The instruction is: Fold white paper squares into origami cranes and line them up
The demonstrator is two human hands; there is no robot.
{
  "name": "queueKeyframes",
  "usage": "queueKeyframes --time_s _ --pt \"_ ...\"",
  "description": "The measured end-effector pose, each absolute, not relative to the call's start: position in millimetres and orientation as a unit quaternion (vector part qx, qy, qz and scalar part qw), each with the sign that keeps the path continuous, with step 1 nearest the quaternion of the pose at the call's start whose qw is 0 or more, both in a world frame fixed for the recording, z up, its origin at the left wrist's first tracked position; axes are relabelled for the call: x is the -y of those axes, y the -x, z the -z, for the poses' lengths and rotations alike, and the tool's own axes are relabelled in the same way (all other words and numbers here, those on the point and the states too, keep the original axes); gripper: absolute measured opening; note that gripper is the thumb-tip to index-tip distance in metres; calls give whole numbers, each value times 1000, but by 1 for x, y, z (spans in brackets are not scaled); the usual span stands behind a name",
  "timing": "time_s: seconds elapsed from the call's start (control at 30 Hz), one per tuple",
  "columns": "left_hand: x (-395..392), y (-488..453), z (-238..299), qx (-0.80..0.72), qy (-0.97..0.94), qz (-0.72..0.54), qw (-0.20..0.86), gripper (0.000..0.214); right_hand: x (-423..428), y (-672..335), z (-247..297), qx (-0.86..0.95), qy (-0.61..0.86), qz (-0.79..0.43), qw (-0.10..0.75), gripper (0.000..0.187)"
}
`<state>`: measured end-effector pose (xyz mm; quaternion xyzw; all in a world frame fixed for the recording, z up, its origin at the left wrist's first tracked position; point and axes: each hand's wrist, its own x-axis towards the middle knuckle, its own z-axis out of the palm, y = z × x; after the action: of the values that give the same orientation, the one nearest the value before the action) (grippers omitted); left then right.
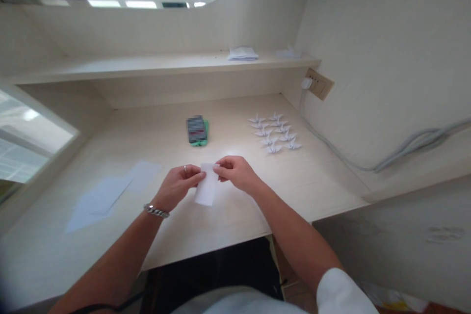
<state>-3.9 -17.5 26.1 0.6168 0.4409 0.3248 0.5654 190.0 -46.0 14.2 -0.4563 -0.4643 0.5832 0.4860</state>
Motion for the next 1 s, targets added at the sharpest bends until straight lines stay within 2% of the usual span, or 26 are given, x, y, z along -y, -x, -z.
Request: queueKeyframes --time_s 0.23,0.5,0.6,0.8,1.0 --pt "-2 5 -32 -456 -607 -337 557 27 18 -184 -15 505 472 -581 430 30" --pt "-17 19 -14 -454 -569 -319 607 23 4 -180 -3 494 448 -638 386 34" --pt "-15 22 -12 -467 -565 -319 600 21 6 -177 1 478 448 -645 393 35" --pt "-9 18 -20 -489 -593 -373 520 13 10 -176 0 426 420 -670 440 35" --pt "-6 18 -19 -463 -596 -378 536 14 10 -178 2 411 400 -681 455 29"
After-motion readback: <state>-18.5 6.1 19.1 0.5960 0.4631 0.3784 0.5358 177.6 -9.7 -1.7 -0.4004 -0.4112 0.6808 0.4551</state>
